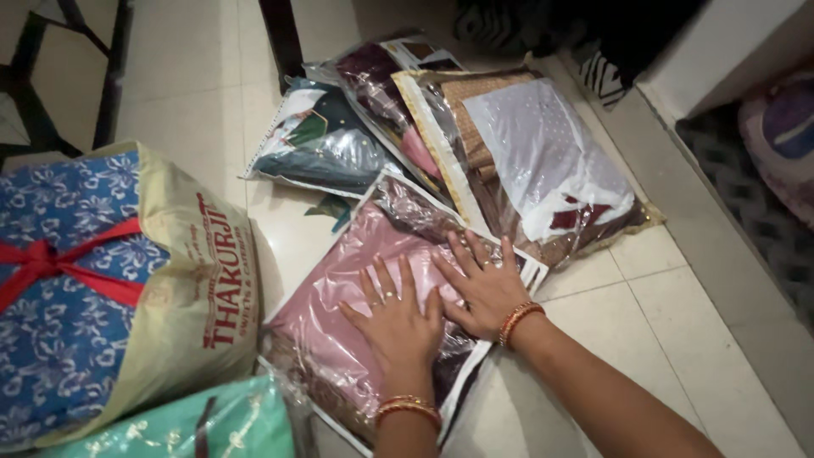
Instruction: The person sorts through packaged clothing items on the floor, removing pieces of fabric from plastic sleeves and grouping them together.
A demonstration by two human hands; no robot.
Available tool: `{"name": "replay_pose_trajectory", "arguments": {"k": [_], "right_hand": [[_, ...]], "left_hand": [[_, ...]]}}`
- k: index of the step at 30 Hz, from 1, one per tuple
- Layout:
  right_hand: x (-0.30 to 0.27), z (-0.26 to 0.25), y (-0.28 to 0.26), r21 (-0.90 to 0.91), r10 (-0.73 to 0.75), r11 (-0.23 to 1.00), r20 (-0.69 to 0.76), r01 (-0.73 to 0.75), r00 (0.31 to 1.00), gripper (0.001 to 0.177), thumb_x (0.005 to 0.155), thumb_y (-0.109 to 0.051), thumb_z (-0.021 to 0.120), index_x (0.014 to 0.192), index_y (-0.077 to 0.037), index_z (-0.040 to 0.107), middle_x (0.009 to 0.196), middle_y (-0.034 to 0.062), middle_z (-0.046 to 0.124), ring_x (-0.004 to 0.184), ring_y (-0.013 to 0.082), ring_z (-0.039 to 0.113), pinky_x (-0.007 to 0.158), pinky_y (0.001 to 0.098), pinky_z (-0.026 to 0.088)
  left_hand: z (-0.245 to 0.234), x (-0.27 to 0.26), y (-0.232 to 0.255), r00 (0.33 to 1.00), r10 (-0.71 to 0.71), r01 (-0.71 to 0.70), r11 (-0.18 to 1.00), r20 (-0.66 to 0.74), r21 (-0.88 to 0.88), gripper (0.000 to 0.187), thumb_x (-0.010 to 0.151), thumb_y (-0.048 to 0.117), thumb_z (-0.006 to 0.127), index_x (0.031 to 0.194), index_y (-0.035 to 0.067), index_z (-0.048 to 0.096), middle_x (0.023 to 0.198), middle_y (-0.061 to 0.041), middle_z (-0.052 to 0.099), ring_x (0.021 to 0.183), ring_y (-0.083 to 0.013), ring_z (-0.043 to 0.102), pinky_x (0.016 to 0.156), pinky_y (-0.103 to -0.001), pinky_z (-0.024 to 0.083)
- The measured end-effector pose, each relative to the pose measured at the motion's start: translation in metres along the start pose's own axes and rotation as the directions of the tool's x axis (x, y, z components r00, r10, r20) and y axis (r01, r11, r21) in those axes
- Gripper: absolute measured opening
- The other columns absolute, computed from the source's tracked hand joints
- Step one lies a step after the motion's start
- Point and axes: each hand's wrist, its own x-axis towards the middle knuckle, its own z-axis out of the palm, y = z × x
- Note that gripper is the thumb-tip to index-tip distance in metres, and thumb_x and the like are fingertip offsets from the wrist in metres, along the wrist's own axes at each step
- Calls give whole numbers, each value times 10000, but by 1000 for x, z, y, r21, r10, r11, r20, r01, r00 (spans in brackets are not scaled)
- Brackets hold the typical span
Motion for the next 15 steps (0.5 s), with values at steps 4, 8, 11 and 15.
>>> {"name": "replay_pose_trajectory", "arguments": {"k": [4,8,11,15], "right_hand": [[7,-7,-4,-47,32,999,96,-27,995,769,907,-594,454,1567,-244,270,1650,159,163,1512,387,135,1103,754,110],[13,-19,-6,-66,68,997,290,-51,954,774,933,-614,417,1592,-263,212,1677,142,99,1537,372,92,1141,727,91],[22,-33,-9,-74,80,996,408,-54,910,790,953,-630,388,1616,-269,157,1695,140,46,1547,370,61,1162,719,81],[44,-64,-12,-66,87,996,632,-58,770,832,939,-651,418,1616,-258,133,1687,132,21,1549,366,75,1176,688,109]], "left_hand": [[-8,2,3,994,-37,36,999,101,6,714,913,599,448,1531,249,370,1636,-132,236,1496,-375,206,1090,-776,98],[-8,3,1,997,-38,37,999,73,17,726,906,600,450,1529,237,370,1645,-127,226,1492,-368,221,1082,-773,130],[-5,4,1,993,-54,51,998,102,31,771,896,596,446,1583,257,353,1701,-114,202,1490,-364,208,1069,-774,128],[-6,3,2,992,-54,51,998,111,30,766,903,606,437,1583,266,343,1696,-102,199,1497,-356,200,1083,-779,111]]}}
